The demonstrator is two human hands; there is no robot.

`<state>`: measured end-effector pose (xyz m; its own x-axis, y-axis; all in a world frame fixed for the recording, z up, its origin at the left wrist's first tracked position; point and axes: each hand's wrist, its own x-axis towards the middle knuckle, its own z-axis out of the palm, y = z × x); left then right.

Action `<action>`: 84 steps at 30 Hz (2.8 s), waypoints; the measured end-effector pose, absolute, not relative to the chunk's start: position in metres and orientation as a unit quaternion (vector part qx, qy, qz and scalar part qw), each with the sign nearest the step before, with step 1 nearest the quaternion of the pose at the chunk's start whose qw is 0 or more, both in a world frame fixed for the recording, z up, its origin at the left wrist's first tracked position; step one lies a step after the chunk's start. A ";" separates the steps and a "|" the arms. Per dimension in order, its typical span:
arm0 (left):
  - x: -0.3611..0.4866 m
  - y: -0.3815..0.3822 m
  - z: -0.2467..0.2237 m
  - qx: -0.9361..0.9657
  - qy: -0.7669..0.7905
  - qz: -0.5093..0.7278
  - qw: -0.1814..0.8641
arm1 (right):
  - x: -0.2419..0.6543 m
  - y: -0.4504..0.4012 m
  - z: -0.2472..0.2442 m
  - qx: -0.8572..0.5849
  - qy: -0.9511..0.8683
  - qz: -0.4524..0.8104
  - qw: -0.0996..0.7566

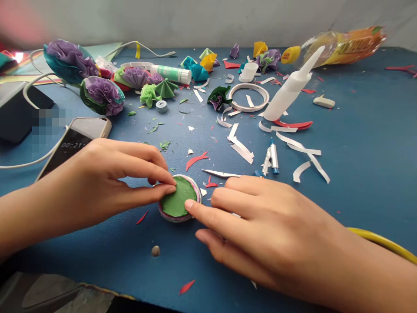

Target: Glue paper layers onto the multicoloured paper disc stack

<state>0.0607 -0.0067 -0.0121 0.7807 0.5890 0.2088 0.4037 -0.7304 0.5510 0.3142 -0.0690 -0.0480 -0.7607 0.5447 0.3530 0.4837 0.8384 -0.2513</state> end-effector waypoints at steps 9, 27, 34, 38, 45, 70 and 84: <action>0.057 0.002 -0.009 0.883 0.284 0.151 0.343 | 0.315 -0.071 -0.048 -0.272 -0.936 0.072 0.214; 0.061 -0.012 -0.007 0.983 0.170 0.064 0.010 | 0.316 -0.070 -0.049 -0.261 -0.941 0.066 0.205; 0.058 -0.014 -0.018 0.975 0.204 0.073 0.049 | 0.318 -0.073 -0.046 -0.271 -0.937 0.072 0.208; 0.052 -0.009 -0.014 0.957 0.229 0.092 0.150 | 0.318 -0.073 -0.046 -0.267 -0.941 0.060 0.200; 0.058 -0.014 -0.012 0.946 0.250 0.096 0.181 | 0.321 -0.072 -0.045 -0.278 -0.944 0.045 0.172; 0.061 -0.014 -0.018 0.955 0.237 0.127 0.123 | 0.315 -0.071 -0.048 -0.276 -0.939 0.030 0.203; 0.057 -0.011 -0.012 0.946 0.241 0.142 0.162 | 0.311 -0.069 -0.042 -0.271 -0.939 0.027 0.210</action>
